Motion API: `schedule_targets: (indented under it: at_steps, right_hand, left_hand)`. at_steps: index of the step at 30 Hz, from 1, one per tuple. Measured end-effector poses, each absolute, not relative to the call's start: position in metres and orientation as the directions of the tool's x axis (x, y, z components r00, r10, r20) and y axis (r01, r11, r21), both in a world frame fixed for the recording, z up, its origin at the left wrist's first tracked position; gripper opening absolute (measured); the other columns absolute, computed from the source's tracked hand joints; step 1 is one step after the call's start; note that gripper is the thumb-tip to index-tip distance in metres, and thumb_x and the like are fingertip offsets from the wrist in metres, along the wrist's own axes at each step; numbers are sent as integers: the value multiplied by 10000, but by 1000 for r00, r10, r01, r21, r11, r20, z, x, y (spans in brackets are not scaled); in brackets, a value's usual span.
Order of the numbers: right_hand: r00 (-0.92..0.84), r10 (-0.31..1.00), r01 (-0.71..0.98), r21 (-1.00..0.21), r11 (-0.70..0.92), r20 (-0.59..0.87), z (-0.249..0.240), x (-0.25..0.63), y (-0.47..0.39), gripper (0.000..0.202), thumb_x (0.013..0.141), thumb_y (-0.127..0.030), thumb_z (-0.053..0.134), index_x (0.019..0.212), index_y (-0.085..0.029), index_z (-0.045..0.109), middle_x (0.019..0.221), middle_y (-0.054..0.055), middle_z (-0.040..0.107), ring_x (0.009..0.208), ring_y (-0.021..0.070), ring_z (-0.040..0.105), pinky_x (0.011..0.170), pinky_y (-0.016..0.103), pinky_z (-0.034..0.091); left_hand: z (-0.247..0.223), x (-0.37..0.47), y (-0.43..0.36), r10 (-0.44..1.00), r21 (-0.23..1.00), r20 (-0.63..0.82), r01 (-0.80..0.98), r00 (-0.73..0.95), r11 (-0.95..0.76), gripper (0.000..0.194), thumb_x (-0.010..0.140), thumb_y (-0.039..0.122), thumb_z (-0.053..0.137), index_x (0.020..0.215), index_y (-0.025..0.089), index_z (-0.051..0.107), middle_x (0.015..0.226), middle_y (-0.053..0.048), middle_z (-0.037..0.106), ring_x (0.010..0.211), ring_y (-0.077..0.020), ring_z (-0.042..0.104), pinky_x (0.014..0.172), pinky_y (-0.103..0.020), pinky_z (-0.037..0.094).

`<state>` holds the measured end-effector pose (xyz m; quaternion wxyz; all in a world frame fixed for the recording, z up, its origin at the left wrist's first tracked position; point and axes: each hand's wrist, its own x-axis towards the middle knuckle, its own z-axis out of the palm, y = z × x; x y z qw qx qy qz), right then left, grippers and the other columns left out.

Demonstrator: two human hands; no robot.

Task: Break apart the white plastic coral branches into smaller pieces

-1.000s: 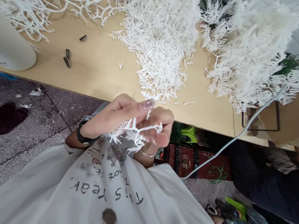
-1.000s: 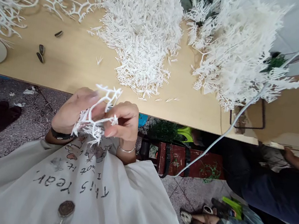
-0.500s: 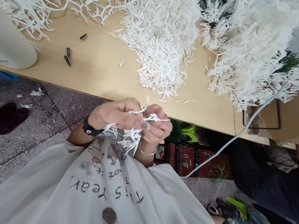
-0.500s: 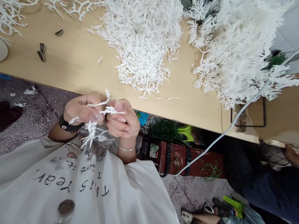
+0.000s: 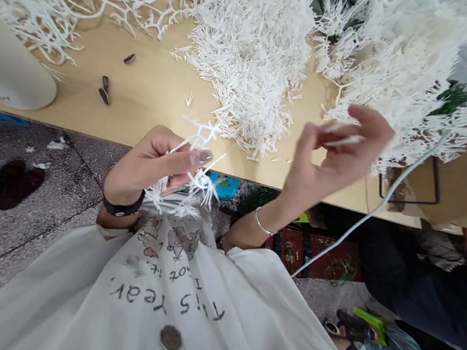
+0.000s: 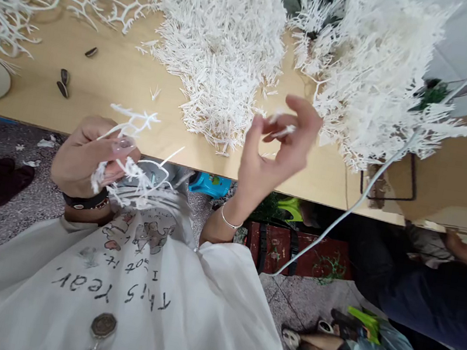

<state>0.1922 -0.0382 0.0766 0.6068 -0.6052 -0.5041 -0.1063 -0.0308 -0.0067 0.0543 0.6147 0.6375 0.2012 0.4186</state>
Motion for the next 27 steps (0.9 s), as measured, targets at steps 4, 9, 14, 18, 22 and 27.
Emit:
schedule_targets:
  at_steps: [4, 9, 14, 18, 22, 27]
  right_hand:
    - [337, 687, 745, -629, 223, 644, 65, 168, -41, 422, 805, -282, 632, 1204, -257, 496, 1214, 106, 571, 1022, 210, 561, 824, 373, 453]
    - [92, 854, 494, -768, 408, 512, 60, 136, -69, 243, 934, -366, 426, 1026, -228, 604, 993, 45, 658, 964, 171, 611, 852, 365, 480]
    - [40, 927, 436, -841, 319, 373, 60, 127, -79, 151, 883, -328, 542, 916, -200, 615, 911, 29, 667, 849, 143, 609, 788, 292, 475]
    - [62, 959, 296, -923, 246, 276, 53, 125, -78, 108, 858, -271, 583, 803, -178, 577, 763, -7, 630, 712, 102, 570, 694, 235, 448]
    - [49, 982, 75, -981, 180, 184, 49, 125, -78, 180, 861, -293, 592, 741, -176, 527, 623, -45, 559, 578, 61, 513, 597, 196, 404]
    - [-133, 989, -305, -952, 28, 72, 49, 121, -81, 324, 955, -357, 406, 674, -196, 414, 505, -65, 491, 381, 38, 441, 407, 174, 297]
  left_hand:
    - [59, -19, -7, 715, 934, 279, -354, 642, -47, 397, 887, 328, 583, 516, 185, 590, 414, 22, 527, 340, -59, 455, 365, -207, 337]
    - [58, -11, -6, 760, 955, 275, -260, 589, -145, 400, 904, 349, 554, 547, 179, 614, 425, 27, 556, 331, -56, 468, 389, -209, 353]
    - [56, -8, -10, 843, 910, 397, -38, 364, -412, 436, 895, 291, 571, 477, 173, 533, 368, 54, 475, 349, -46, 426, 391, -208, 294]
    - [59, -7, -14, 842, 885, 396, 94, 366, -456, 493, 898, 311, 559, 434, 165, 480, 355, 52, 428, 357, -53, 400, 391, -223, 263]
    - [58, -9, -14, 870, 909, 390, 25, 302, -417, 491, 883, 325, 578, 430, 166, 477, 357, 48, 424, 350, -50, 389, 386, -217, 261]
    - [57, -10, -4, 699, 924, 163, -356, 696, 140, 575, 880, 387, 562, 400, 174, 329, 281, 68, 289, 233, -27, 249, 317, -199, 211]
